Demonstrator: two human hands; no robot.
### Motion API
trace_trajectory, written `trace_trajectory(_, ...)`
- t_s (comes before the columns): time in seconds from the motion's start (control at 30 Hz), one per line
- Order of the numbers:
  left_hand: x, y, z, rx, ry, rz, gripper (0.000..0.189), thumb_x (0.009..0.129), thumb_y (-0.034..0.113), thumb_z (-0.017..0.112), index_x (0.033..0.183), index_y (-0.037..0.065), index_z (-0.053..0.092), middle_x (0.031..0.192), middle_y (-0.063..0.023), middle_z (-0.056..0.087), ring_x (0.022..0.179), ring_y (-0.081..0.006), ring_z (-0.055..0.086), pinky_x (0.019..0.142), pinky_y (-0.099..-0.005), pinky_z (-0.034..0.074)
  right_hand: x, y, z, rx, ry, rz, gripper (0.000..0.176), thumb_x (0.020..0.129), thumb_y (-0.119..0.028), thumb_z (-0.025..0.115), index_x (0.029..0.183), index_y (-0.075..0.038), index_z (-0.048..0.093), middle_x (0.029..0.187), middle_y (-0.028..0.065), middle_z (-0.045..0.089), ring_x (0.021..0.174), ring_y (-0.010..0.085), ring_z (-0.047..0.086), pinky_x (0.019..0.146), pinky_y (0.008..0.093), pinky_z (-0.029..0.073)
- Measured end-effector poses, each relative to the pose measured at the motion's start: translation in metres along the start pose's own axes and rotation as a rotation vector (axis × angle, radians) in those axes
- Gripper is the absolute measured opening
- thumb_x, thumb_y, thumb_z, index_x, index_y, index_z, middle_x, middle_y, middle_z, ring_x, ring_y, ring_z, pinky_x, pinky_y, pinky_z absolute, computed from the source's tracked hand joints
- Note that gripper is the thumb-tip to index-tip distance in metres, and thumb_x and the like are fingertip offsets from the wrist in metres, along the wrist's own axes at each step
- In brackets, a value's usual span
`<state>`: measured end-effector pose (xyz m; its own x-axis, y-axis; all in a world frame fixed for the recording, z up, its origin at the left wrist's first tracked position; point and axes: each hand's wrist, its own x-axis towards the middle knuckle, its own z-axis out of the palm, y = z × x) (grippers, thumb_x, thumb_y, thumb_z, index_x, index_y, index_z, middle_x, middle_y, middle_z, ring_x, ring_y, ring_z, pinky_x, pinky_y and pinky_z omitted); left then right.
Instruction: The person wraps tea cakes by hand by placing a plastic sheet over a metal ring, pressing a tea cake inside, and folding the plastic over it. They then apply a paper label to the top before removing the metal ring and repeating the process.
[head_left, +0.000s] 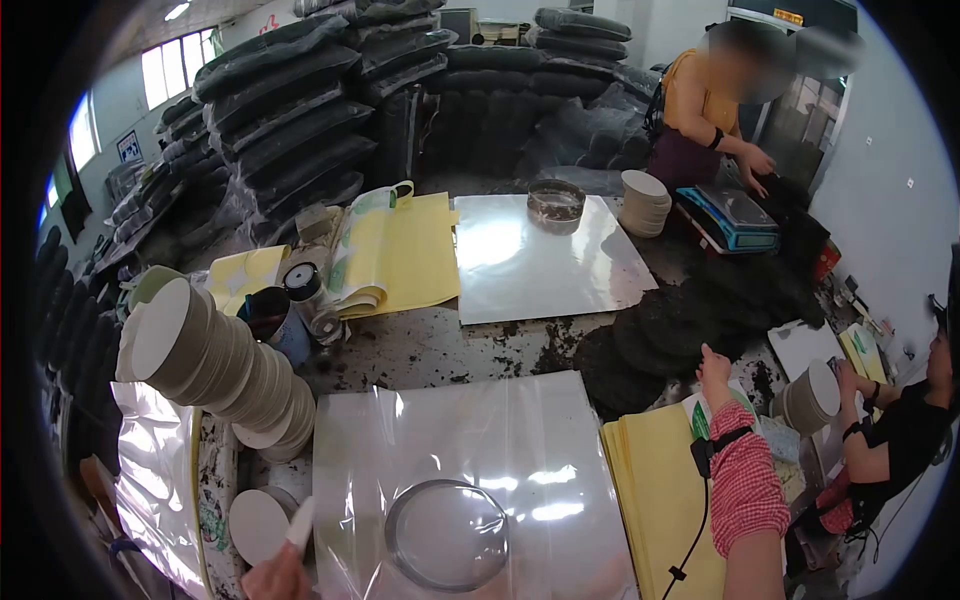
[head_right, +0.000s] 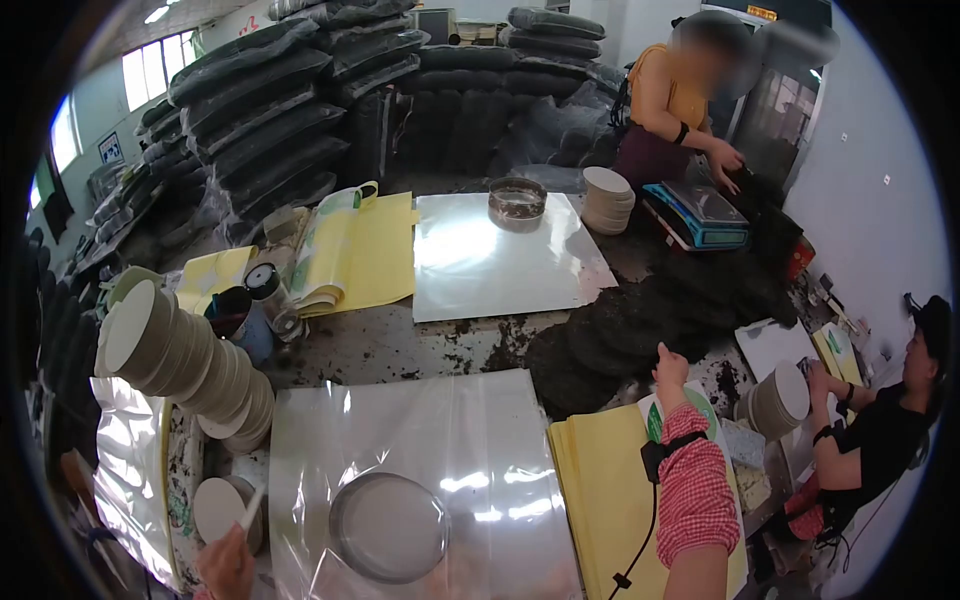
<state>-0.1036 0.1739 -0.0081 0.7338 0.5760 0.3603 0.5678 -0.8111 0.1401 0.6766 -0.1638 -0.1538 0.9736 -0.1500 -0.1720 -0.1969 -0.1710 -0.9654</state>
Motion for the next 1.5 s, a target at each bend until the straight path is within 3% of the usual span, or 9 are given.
trace_trajectory(0.13,0.051,0.136,0.034,-0.353,0.047,0.688,0.028,0.084,0.003,0.068,0.111,-0.003,0.069,0.113,-0.0176,0.070,0.102,-0.0312,0.070,0.083,-0.0370,0.059,0.001,-0.003,0.020,0.086,0.104,-0.228,0.026,0.093,-0.017,0.068,0.113,-0.002,0.059,0.089,0.0041,0.060,0.073,0.0121,0.057,0.059,0.0275,0.051)
trace_trajectory(0.3,0.046,0.124,0.088,-0.462,-0.520,0.563,0.053,0.092,0.039,0.063,0.136,0.010,0.053,0.144,-0.0144,0.050,0.136,-0.0270,0.047,0.110,-0.0455,0.039,-0.043,-0.042,0.005,0.584,-0.072,-0.126,0.023,0.095,-0.012,0.065,0.116,-0.007,0.057,0.095,0.0006,0.059,0.076,0.0103,0.057,0.067,0.0259,0.052)
trace_trajectory(0.5,0.086,0.152,0.148,-0.106,-0.521,0.688,0.077,0.093,0.055,0.054,0.152,0.010,0.034,0.157,-0.0244,0.026,0.147,-0.0431,0.023,0.110,-0.0741,0.015,-0.235,-0.076,0.005,0.666,-0.500,0.055,0.014,0.097,-0.009,0.063,0.109,-0.008,0.057,0.094,-0.0008,0.063,0.078,0.0101,0.061,0.068,0.0235,0.053)
trace_trajectory(0.77,0.083,0.151,0.149,-0.051,-0.799,0.534,0.070,0.094,0.050,0.053,0.149,0.009,0.039,0.156,-0.0257,0.027,0.147,-0.0401,0.023,0.114,-0.0692,0.013,-0.413,-0.060,-0.006,0.545,-0.936,0.334,0.015,0.098,-0.005,0.058,0.113,-0.004,0.060,0.107,0.0049,0.067,0.093,0.0133,0.066,0.082,0.0273,0.055)
trace_trajectory(0.9,0.084,0.103,0.097,-1.553,-0.009,-0.682,0.039,0.096,0.028,0.057,0.125,0.002,0.058,0.111,-0.0166,0.063,0.109,-0.0312,0.061,0.101,-0.0390,0.045,-0.447,-0.033,-0.006,0.201,-1.055,0.339,0.018,0.097,-0.008,0.061,0.114,0.000,0.060,0.100,0.0040,0.067,0.086,0.0114,0.066,0.076,0.0273,0.056)
trace_trajectory(1.03,0.113,0.104,0.048,-0.748,-0.158,0.222,0.040,0.089,0.023,0.070,0.121,0.003,0.061,0.114,-0.0160,0.063,0.110,-0.0345,0.059,0.100,-0.0439,0.045,-0.458,-0.014,0.011,0.007,-1.122,0.136,0.022,0.097,-0.009,0.061,0.115,0.004,0.058,0.096,0.0054,0.067,0.078,0.0113,0.065,0.070,0.0272,0.056)
trace_trajectory(1.23,0.129,0.124,0.063,-0.267,-0.283,0.396,0.067,0.076,0.042,0.080,0.122,-0.001,0.059,0.118,-0.0168,0.064,0.113,-0.0344,0.060,0.101,-0.0429,0.045,-0.452,-0.029,0.016,-0.132,-1.067,-0.082,0.025,0.096,-0.008,0.063,0.117,0.004,0.058,0.087,0.0070,0.067,0.075,0.0126,0.066,0.065,0.0266,0.056)
trace_trajectory(1.33,0.119,0.107,0.055,-0.872,-0.164,-0.333,0.046,0.083,0.039,0.076,0.100,-0.003,0.067,0.077,-0.0138,0.068,0.064,-0.0249,0.065,0.065,-0.0378,0.052,-0.449,-0.030,0.020,-0.110,-1.042,-0.192,0.024,0.095,-0.007,0.064,0.116,0.004,0.058,0.085,0.0068,0.067,0.074,0.0128,0.066,0.063,0.0270,0.056)
trace_trajectory(1.5,0.076,0.085,0.112,-0.798,-0.278,-0.604,0.034,0.086,0.025,0.075,0.106,-0.002,0.065,0.096,-0.0159,0.066,0.089,-0.0193,0.062,0.081,-0.0319,0.050,-0.449,-0.020,0.036,-0.189,-1.029,-0.122,0.021,0.094,-0.005,0.064,0.113,0.004,0.058,0.084,0.0071,0.066,0.072,0.0125,0.066,0.063,0.0276,0.056)
